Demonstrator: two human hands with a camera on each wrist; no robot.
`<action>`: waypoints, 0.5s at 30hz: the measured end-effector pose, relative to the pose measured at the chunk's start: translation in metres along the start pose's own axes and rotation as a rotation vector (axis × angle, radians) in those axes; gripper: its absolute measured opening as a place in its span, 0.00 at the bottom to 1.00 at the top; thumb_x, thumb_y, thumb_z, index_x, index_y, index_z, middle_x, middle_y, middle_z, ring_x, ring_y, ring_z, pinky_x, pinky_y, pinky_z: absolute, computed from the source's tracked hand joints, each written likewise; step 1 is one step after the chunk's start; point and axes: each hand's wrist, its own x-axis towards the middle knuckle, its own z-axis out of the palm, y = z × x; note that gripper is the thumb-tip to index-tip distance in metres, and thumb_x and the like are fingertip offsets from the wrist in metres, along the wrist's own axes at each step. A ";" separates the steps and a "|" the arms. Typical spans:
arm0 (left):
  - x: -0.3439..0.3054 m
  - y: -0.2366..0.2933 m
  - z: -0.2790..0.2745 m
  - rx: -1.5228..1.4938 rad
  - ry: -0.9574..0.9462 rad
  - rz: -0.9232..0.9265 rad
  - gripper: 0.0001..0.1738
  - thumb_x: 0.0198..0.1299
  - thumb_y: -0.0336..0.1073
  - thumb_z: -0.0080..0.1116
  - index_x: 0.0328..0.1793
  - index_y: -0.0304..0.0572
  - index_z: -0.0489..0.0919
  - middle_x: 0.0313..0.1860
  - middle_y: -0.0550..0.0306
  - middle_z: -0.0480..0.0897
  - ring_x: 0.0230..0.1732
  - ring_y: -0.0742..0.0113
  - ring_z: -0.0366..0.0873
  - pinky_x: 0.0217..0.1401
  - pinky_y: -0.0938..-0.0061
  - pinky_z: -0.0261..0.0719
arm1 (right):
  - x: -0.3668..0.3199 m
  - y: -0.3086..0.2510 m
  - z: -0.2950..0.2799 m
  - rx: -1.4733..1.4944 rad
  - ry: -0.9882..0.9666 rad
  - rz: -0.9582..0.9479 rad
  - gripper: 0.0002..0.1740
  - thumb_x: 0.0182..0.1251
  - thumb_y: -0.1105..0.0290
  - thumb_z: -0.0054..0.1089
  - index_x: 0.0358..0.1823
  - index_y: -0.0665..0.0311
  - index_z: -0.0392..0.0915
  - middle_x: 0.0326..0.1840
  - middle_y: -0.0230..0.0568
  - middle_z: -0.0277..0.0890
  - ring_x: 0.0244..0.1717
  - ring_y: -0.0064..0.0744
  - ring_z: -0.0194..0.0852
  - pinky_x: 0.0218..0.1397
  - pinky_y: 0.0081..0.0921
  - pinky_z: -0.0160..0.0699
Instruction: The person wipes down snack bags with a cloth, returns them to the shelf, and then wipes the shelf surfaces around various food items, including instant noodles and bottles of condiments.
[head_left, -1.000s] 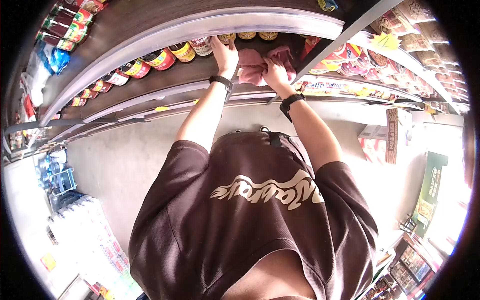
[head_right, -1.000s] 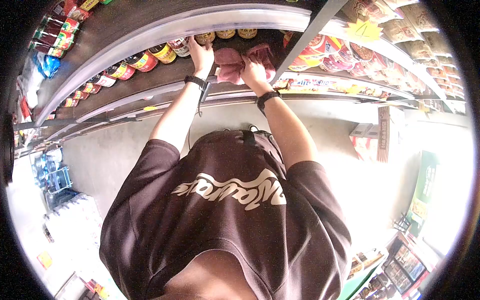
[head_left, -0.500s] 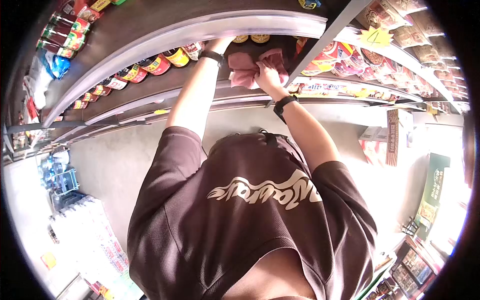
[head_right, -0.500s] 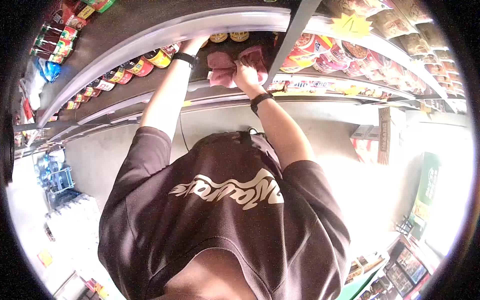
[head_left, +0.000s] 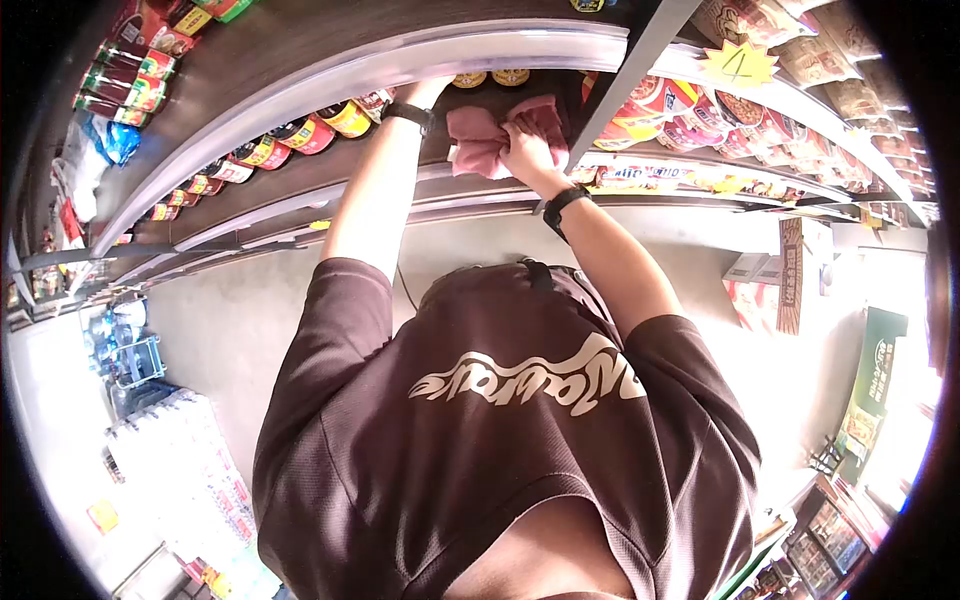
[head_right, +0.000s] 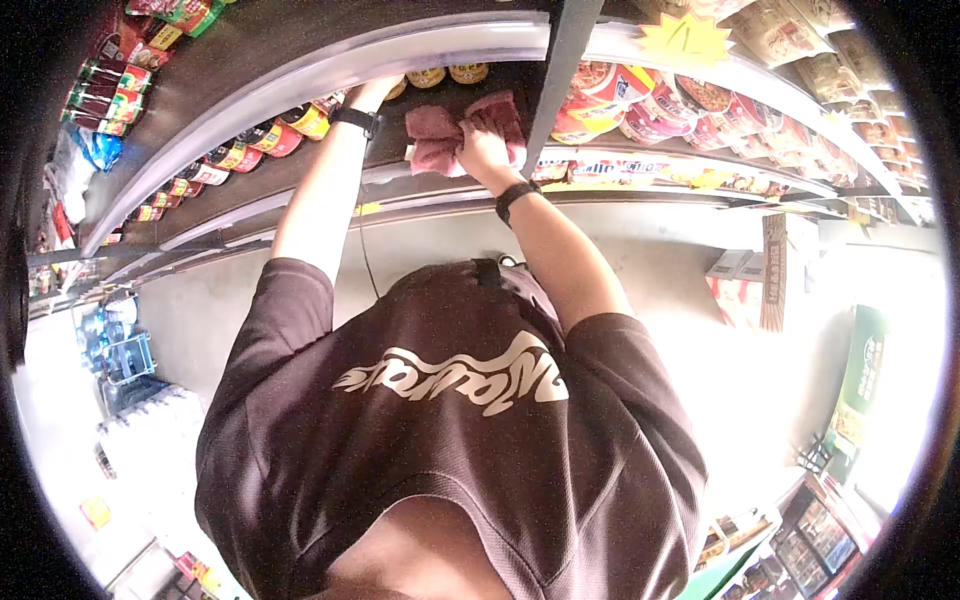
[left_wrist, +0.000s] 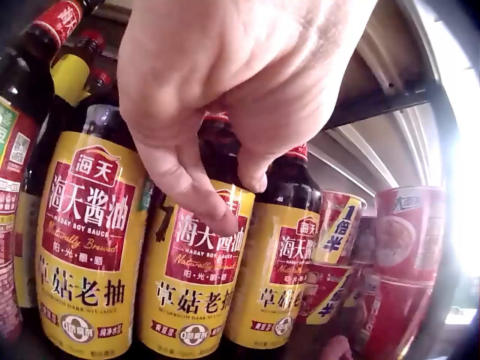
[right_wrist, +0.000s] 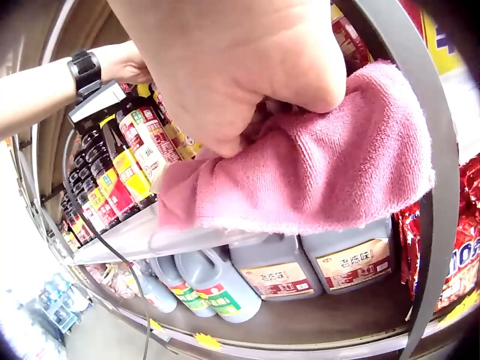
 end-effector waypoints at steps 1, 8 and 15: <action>0.000 0.001 -0.002 0.005 -0.002 -0.002 0.11 0.63 0.38 0.57 0.41 0.38 0.84 0.33 0.43 0.85 0.38 0.40 0.82 0.41 0.51 0.79 | 0.000 0.000 0.001 -0.014 -0.014 0.026 0.24 0.51 0.70 0.60 0.52 0.66 0.78 0.57 0.52 0.77 0.65 0.53 0.69 0.69 0.43 0.69; -0.001 -0.001 -0.005 0.028 -0.028 -0.004 0.11 0.63 0.39 0.57 0.40 0.39 0.85 0.34 0.43 0.85 0.39 0.40 0.82 0.41 0.51 0.79 | 0.001 0.003 0.003 0.027 -0.047 0.043 0.23 0.51 0.70 0.60 0.52 0.67 0.78 0.56 0.53 0.77 0.64 0.52 0.70 0.70 0.42 0.68; -0.001 -0.009 -0.019 0.063 -0.069 -0.010 0.11 0.63 0.39 0.57 0.40 0.40 0.85 0.34 0.43 0.85 0.40 0.41 0.82 0.42 0.50 0.79 | 0.001 0.002 0.003 0.025 0.001 0.001 0.24 0.51 0.69 0.60 0.53 0.67 0.78 0.57 0.53 0.77 0.64 0.52 0.70 0.70 0.42 0.68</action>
